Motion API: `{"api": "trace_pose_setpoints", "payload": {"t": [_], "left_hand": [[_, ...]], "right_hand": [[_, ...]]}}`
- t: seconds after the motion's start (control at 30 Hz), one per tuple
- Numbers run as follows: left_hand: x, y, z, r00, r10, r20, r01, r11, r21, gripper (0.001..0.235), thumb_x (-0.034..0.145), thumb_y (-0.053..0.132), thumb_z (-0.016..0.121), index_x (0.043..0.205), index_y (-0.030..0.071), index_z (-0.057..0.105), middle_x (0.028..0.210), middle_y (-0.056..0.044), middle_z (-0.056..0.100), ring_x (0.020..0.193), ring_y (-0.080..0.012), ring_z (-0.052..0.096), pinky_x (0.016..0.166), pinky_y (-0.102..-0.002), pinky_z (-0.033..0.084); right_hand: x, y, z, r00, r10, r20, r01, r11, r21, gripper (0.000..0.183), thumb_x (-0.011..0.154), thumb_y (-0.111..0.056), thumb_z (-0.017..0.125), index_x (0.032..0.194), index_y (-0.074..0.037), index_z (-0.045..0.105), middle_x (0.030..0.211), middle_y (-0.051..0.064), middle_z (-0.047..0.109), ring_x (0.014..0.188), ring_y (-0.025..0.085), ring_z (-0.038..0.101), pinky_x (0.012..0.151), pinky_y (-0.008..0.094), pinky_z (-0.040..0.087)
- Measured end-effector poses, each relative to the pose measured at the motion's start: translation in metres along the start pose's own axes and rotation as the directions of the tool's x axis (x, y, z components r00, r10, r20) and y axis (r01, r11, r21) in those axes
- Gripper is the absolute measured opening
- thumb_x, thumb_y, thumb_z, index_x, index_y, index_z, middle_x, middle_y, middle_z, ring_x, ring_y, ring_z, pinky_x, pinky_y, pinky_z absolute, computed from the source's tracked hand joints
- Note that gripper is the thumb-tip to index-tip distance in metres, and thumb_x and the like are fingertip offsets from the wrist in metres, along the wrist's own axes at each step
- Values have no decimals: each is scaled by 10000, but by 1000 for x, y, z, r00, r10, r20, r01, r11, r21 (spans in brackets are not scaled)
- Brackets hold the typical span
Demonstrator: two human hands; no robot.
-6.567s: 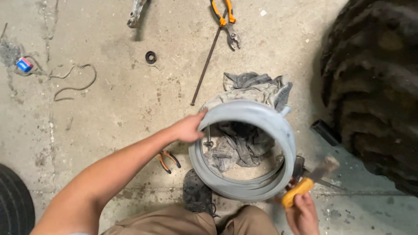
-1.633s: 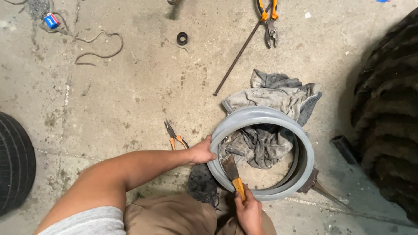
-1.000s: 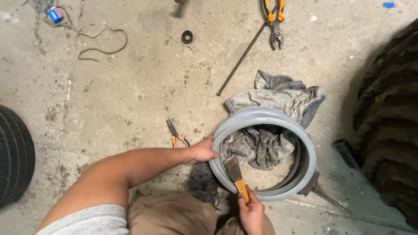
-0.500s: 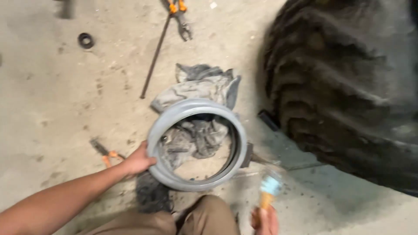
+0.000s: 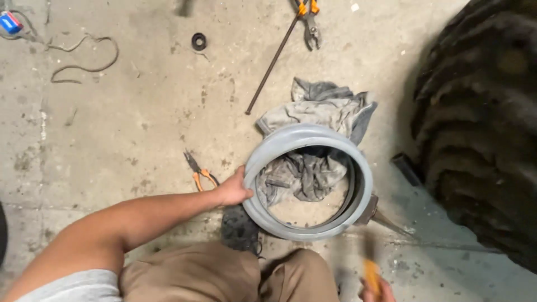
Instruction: Using a metal scraper to clean grime and debris from a rubber washing machine door seal.
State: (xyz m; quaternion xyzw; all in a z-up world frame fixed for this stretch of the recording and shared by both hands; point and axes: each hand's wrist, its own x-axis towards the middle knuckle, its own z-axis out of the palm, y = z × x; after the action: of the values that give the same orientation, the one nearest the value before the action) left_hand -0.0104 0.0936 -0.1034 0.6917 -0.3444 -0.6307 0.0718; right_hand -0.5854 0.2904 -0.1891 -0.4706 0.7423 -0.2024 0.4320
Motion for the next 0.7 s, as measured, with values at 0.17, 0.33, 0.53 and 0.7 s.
{"api": "trace_pose_setpoints", "payload": {"t": [0.17,0.33,0.53,0.7], "left_hand": [[6,1,-6,998,66,-4,-66,998,-12,847,796,44,634,1507,-62,185,1307,-280,534,1089,-382,643,905,-424,586],[-22,57,-23,981,-154,120,147,987,66,847,884,14,609,1552,-21,88,1158,-215,599,638,-206,611,484,-262,530],[-14,52,-21,985,-136,107,134,991,28,800,857,8,600,1521,-49,158,1216,-237,609,930,-310,710,744,-302,642],[-11,50,-20,984,-141,113,138,990,36,754,868,9,605,1494,-60,190,1150,-219,629,813,-268,696,640,-279,613]], "right_hand": [[26,-254,89,958,-132,255,190,957,-220,518,728,-72,732,1246,-87,723,1059,96,832,888,218,830,753,317,657],[28,-327,135,920,-25,391,131,960,-246,422,819,-108,667,1227,-5,701,807,107,816,512,162,644,511,279,560],[34,-308,143,900,30,434,98,958,-270,464,820,-107,678,1270,7,680,715,114,788,469,151,576,455,277,510],[43,-305,140,891,-11,453,133,962,-238,429,793,-109,706,1217,-53,738,678,67,780,468,142,565,476,275,504]]}}
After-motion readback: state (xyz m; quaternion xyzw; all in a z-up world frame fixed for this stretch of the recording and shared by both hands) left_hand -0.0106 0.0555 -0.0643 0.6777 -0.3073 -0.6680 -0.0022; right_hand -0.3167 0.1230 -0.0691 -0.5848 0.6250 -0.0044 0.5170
